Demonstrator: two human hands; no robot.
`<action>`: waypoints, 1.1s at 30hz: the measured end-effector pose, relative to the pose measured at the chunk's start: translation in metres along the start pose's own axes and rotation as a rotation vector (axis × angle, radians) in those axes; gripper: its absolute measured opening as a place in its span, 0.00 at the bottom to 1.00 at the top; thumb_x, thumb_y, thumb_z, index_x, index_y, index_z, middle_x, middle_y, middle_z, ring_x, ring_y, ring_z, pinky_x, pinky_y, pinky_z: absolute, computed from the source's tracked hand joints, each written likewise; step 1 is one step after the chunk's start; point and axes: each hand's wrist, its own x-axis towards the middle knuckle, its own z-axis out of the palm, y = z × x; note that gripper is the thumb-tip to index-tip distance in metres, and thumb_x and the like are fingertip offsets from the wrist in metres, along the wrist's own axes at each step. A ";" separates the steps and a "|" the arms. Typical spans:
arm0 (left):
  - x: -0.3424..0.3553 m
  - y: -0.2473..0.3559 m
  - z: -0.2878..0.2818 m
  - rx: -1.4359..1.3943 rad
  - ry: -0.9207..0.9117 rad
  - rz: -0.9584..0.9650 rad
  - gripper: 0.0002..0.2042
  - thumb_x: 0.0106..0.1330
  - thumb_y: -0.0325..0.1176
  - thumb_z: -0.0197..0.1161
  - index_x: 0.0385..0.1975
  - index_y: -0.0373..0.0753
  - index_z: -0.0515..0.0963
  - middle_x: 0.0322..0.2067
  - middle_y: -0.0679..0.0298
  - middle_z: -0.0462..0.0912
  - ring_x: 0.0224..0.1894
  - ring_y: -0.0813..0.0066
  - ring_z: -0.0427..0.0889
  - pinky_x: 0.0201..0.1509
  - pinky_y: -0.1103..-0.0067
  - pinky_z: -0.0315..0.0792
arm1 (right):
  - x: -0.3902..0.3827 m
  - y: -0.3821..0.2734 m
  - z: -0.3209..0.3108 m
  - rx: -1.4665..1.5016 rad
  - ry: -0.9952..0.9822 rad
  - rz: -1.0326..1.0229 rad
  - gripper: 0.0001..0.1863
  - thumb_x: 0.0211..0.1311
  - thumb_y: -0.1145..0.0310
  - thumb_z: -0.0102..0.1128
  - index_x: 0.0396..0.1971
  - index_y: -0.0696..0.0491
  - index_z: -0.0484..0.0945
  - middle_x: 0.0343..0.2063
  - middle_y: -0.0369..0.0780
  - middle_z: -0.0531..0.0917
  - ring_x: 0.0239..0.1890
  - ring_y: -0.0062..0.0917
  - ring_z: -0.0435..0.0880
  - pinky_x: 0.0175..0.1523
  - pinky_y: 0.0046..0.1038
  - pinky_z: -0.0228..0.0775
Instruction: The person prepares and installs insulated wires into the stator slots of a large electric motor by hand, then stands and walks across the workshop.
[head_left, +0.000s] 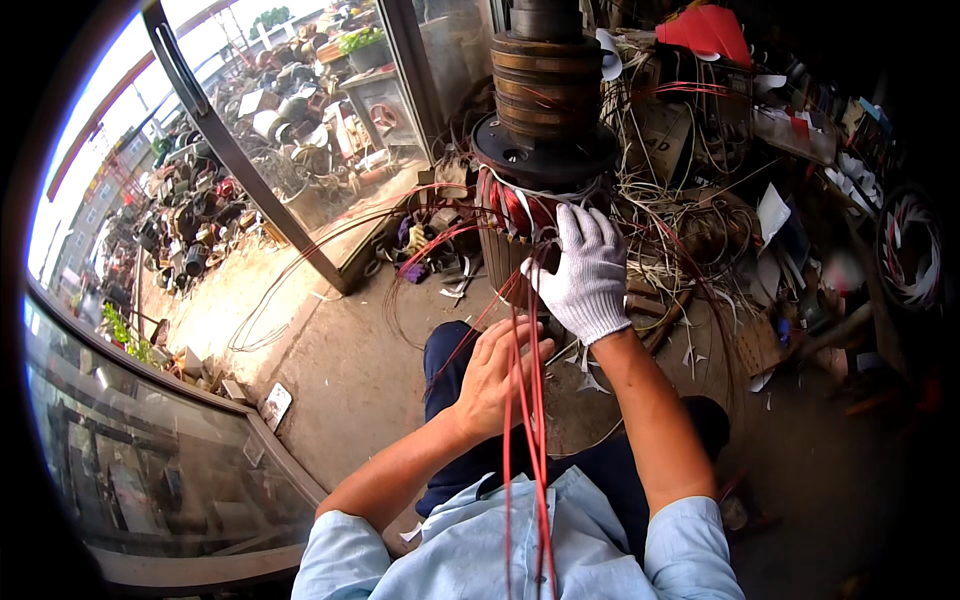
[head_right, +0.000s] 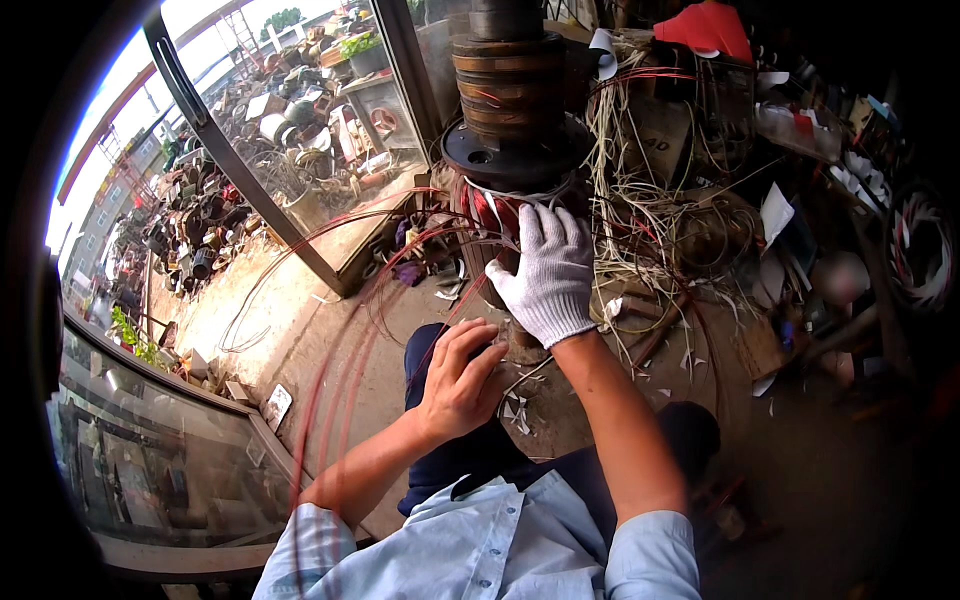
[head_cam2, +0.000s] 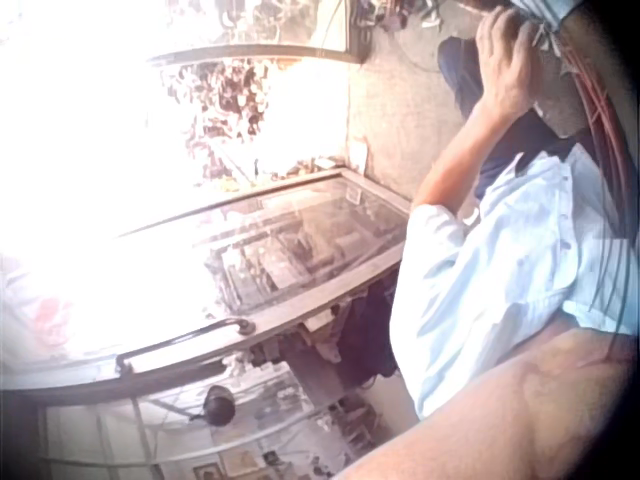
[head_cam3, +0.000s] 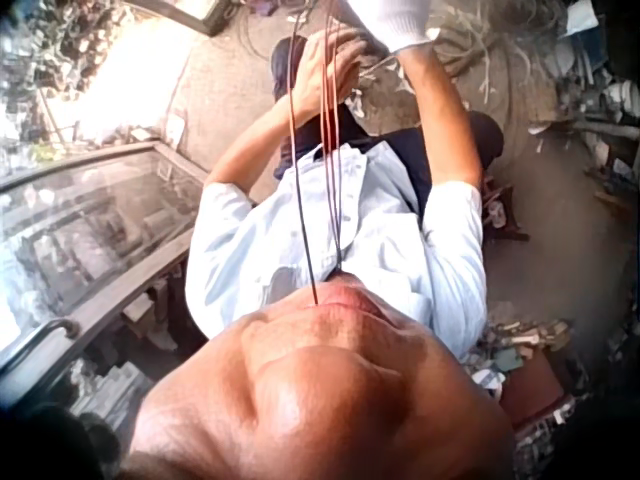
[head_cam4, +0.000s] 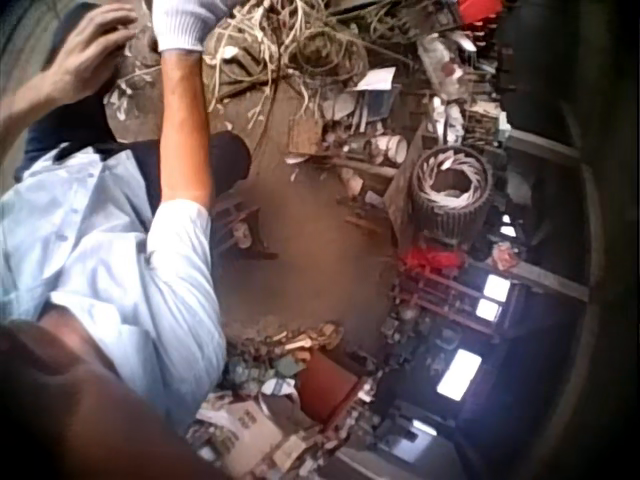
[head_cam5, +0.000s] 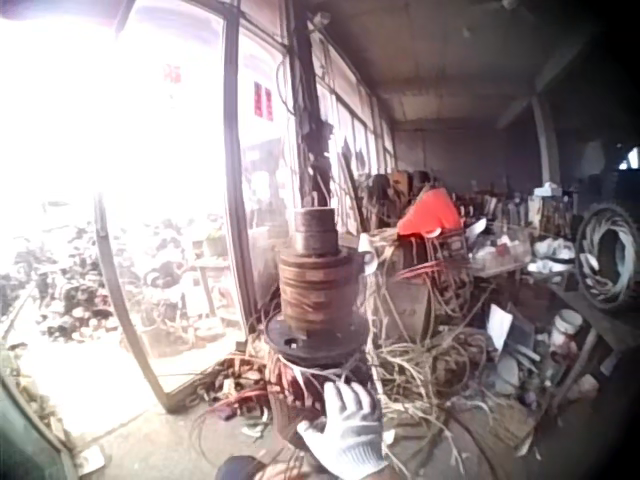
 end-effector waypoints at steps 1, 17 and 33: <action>0.005 0.005 0.002 -0.012 0.001 0.025 0.26 0.49 0.21 0.69 0.52 0.35 0.77 0.54 0.50 0.77 0.59 0.46 0.76 0.63 0.58 0.71 | -0.008 0.008 0.000 0.001 -0.012 -0.009 0.43 0.46 0.51 0.75 0.61 0.58 0.71 0.58 0.47 0.76 0.63 0.44 0.70 0.70 0.47 0.57; 0.034 0.050 0.042 -0.083 -0.014 0.155 0.22 0.49 0.21 0.69 0.47 0.36 0.77 0.46 0.54 0.79 0.47 0.53 0.79 0.51 0.64 0.74 | -0.007 0.035 -0.019 0.406 0.374 0.251 0.09 0.63 0.61 0.65 0.30 0.51 0.83 0.32 0.41 0.85 0.38 0.40 0.83 0.46 0.40 0.75; 0.073 -0.011 -0.057 0.316 0.087 0.209 0.19 0.54 0.18 0.66 0.48 0.35 0.78 0.47 0.50 0.79 0.49 0.50 0.79 0.52 0.62 0.74 | -0.098 0.096 -0.064 1.354 0.175 0.854 0.21 0.71 0.63 0.64 0.59 0.55 0.76 0.48 0.37 0.83 0.46 0.20 0.82 0.54 0.29 0.77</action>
